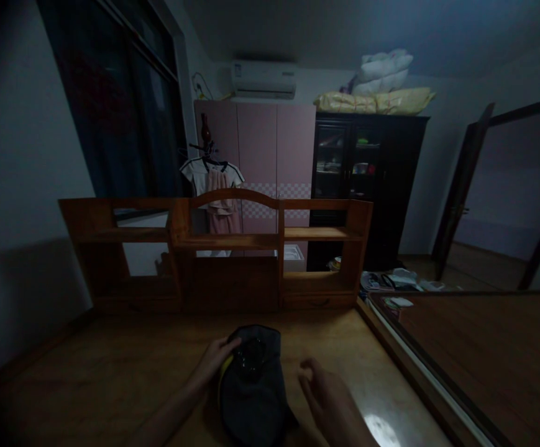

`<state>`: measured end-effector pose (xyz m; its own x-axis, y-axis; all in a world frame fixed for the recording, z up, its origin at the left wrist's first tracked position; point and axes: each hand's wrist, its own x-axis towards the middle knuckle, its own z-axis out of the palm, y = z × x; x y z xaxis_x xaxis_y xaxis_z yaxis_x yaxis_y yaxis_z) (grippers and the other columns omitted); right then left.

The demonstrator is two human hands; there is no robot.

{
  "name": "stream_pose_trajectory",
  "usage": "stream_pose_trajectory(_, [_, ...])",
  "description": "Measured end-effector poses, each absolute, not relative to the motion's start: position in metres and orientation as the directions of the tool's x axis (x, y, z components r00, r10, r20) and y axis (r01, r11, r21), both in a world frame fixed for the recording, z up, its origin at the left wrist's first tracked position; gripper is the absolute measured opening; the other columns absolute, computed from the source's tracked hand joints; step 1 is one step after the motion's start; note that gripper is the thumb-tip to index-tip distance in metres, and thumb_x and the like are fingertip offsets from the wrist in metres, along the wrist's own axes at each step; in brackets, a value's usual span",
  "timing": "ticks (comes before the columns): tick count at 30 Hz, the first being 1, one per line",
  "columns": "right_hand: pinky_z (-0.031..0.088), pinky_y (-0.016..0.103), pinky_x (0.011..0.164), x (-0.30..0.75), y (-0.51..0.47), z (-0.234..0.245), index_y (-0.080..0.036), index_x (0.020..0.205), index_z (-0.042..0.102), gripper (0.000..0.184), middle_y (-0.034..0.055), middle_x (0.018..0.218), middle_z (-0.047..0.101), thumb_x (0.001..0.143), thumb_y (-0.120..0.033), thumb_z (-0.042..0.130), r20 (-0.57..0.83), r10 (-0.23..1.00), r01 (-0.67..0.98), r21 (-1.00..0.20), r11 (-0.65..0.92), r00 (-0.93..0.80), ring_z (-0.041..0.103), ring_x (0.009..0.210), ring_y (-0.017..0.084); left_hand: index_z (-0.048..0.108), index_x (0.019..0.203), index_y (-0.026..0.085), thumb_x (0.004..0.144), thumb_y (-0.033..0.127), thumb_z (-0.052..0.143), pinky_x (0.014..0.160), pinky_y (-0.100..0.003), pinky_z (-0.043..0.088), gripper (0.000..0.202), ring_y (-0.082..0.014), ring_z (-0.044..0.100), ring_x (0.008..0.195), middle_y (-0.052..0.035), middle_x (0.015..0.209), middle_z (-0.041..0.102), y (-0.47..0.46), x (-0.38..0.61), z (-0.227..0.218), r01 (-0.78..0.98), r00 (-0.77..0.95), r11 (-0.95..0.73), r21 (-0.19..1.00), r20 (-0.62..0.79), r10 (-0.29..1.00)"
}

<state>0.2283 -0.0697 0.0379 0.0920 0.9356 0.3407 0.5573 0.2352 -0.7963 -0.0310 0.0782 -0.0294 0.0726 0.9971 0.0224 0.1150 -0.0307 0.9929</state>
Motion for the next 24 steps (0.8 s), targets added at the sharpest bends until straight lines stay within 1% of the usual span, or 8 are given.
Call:
stream_pose_trajectory(2, [0.048,0.029,0.057,0.206,-0.026,0.043,-0.02,0.107,0.062,0.035,0.0033,0.067,0.065,0.087,-0.046,0.05,0.294,0.956,0.652,-0.722,0.229,-0.01,0.063,0.063,0.021,0.071,0.075,0.01,0.059,0.047,0.065,0.074,-0.033,0.046,0.04,-0.0265,0.064,0.079,-0.006,0.075,0.071,0.082,-0.034,-0.027,0.111,0.079,-0.022,0.994,0.013,0.997])
stream_pose_trajectory(5, [0.047,0.029,0.075,0.168,0.021,0.044,-0.014,0.117,0.058,0.042,0.0139,0.098,0.068,0.08,-0.033,0.058,0.221,0.973,0.805,-0.566,0.179,-0.061,0.064,0.094,0.027,0.07,0.068,0.011,0.056,0.036,0.061,0.07,-0.031,0.046,0.029,-0.0243,0.063,0.072,-0.0042,0.067,0.069,0.083,-0.033,-0.025,0.092,0.107,-0.005,0.996,-0.005,0.994])
stream_pose_trajectory(7, [0.045,0.028,0.079,0.155,0.034,0.039,-0.013,0.107,0.063,0.036,0.0143,0.102,0.067,0.071,-0.017,0.06,0.147,0.983,0.827,-0.536,0.172,-0.109,0.062,0.099,0.027,0.069,0.065,0.011,0.053,0.032,0.057,0.066,-0.03,0.046,0.027,-0.0227,0.062,0.066,-0.0038,0.063,0.068,0.081,-0.031,-0.023,0.076,0.128,0.007,0.997,-0.017,0.992])
stream_pose_trajectory(12, [0.047,0.022,0.067,0.178,0.037,0.029,-0.013,0.091,0.065,0.027,0.0119,0.094,0.07,0.069,-0.007,0.051,0.101,0.991,0.784,-0.607,0.129,-0.084,0.067,0.089,0.023,0.068,0.068,0.011,0.053,0.027,0.052,0.064,-0.029,0.047,0.026,-0.0207,0.062,0.064,-0.0046,0.067,0.069,0.081,-0.035,0.009,0.048,0.129,-0.024,0.999,0.018,0.991])
stream_pose_trajectory(16, [0.044,0.018,0.044,0.241,0.042,0.033,-0.013,0.094,0.061,0.026,0.0069,0.072,0.07,0.078,-0.015,0.041,0.04,0.998,0.723,-0.688,0.061,-0.046,0.067,0.053,0.017,0.068,0.095,0.012,0.063,0.026,0.047,0.068,-0.029,0.048,0.041,-0.0208,0.064,0.072,-0.0044,0.082,0.072,0.101,-0.029,0.076,0.065,0.124,-0.135,0.989,0.126,0.984])
stream_pose_trajectory(18, [0.044,0.018,0.039,0.281,0.045,0.036,-0.012,0.1,0.058,0.03,0.0044,0.061,0.067,0.079,-0.017,0.037,0.011,1.0,0.684,-0.73,0.02,-0.017,0.065,0.046,0.016,0.066,0.107,0.014,0.066,0.023,0.048,0.078,-0.029,0.048,0.045,-0.021,0.064,0.086,-0.0036,0.096,0.072,0.108,-0.009,0.112,0.085,0.168,-0.217,0.972,0.201,0.965])
stream_pose_trajectory(21, [0.046,0.021,0.036,0.347,0.045,0.04,-0.009,0.106,0.055,0.035,0.0014,0.046,0.061,0.076,-0.02,0.042,-0.028,0.991,0.521,-0.848,-0.094,0.132,0.061,0.039,0.019,0.068,0.106,0.018,0.066,0.015,0.053,0.099,-0.025,0.038,0.043,-0.0201,0.057,0.109,-0.0008,0.112,0.068,0.099,0.042,0.145,0.124,0.326,-0.359,0.925,0.304,0.895])
stream_pose_trajectory(24, [0.048,0.023,0.039,0.408,0.038,0.046,-0.009,0.105,0.057,0.035,0.0023,0.043,0.06,0.077,-0.023,0.044,-0.06,0.979,0.466,-0.872,-0.146,0.195,0.062,0.041,0.02,0.057,0.125,0.024,0.073,0.01,0.043,0.109,-0.03,0.029,0.055,-0.0191,0.047,0.124,0.0018,0.133,0.055,0.07,0.102,0.138,0.275,0.714,-0.719,0.639,0.365,0.598])
